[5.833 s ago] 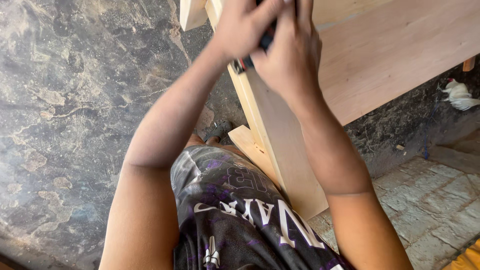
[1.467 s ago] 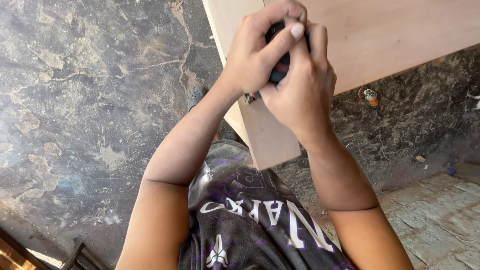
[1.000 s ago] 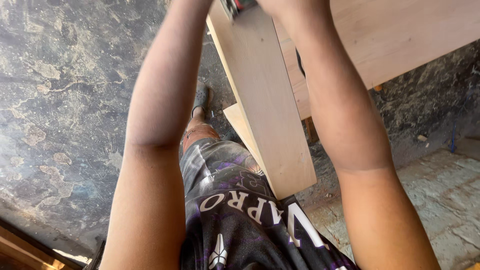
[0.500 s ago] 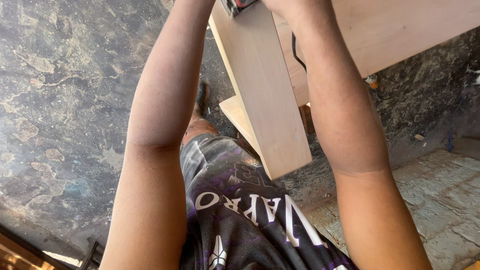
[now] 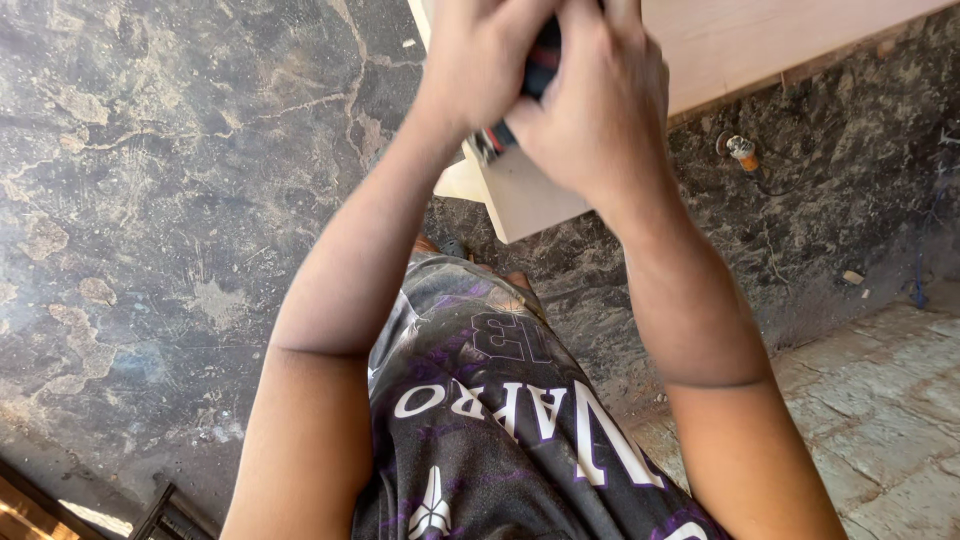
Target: The person uses an electric sander to smooth the surface of a large wooden board. They move the sander back and forth across the board and along its edges, occasionally adjusting their position to reach different areas.
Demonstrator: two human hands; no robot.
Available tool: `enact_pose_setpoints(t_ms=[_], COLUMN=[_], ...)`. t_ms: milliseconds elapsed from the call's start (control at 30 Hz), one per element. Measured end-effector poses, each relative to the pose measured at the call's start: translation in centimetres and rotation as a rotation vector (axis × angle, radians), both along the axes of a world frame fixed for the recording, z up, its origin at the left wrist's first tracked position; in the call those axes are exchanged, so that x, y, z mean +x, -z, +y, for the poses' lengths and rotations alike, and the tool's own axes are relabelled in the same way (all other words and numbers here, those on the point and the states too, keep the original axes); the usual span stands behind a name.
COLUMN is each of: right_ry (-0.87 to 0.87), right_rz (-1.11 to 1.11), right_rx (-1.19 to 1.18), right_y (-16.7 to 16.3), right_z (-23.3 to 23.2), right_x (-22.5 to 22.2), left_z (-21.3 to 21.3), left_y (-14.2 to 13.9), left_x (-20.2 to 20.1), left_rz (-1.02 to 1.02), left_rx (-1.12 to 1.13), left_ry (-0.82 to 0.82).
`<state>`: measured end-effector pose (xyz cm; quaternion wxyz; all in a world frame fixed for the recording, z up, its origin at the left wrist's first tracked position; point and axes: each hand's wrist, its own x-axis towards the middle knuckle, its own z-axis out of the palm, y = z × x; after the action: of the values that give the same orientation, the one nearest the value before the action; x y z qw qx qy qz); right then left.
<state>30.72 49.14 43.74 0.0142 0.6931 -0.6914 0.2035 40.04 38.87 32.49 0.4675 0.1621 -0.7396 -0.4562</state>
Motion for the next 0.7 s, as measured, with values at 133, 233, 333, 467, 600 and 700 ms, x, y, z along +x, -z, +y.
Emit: enact_pose_setpoints(t_ms=[133,233,333,467,600,700], right_ry=[0.047,0.069,0.05,0.053,0.047,0.004], right_rz=[-0.058,-0.076,-0.08,-0.061,-0.064,-0.08], right_rx=[0.123,0.135,0.108,0.11,0.11,0.073], right_y=[-2.4,-3.5,-3.6,-2.3,-1.6,-1.2], right_z=[5.6,8.1,7.9,4.2,-0.9,-5.1], right_x=[1.8,3.2,3.6,2.8,2.1,2.1], left_z=[6.3,9.0,8.5,4.7,-0.6,-4.7], left_y=[-6.0,-8.4,-8.8,-7.8,-6.8,-5.9], left_x=[1.8,3.4,3.8,3.6,2.9,2.3], left_rz=[0.141,0.106,0.093,0.1,0.137,0.194], left_rx=[0.346,0.301,0.293,0.307,0.278,0.219], left_ry=[0.122,0.134,0.13,0.132,0.106,0.042])
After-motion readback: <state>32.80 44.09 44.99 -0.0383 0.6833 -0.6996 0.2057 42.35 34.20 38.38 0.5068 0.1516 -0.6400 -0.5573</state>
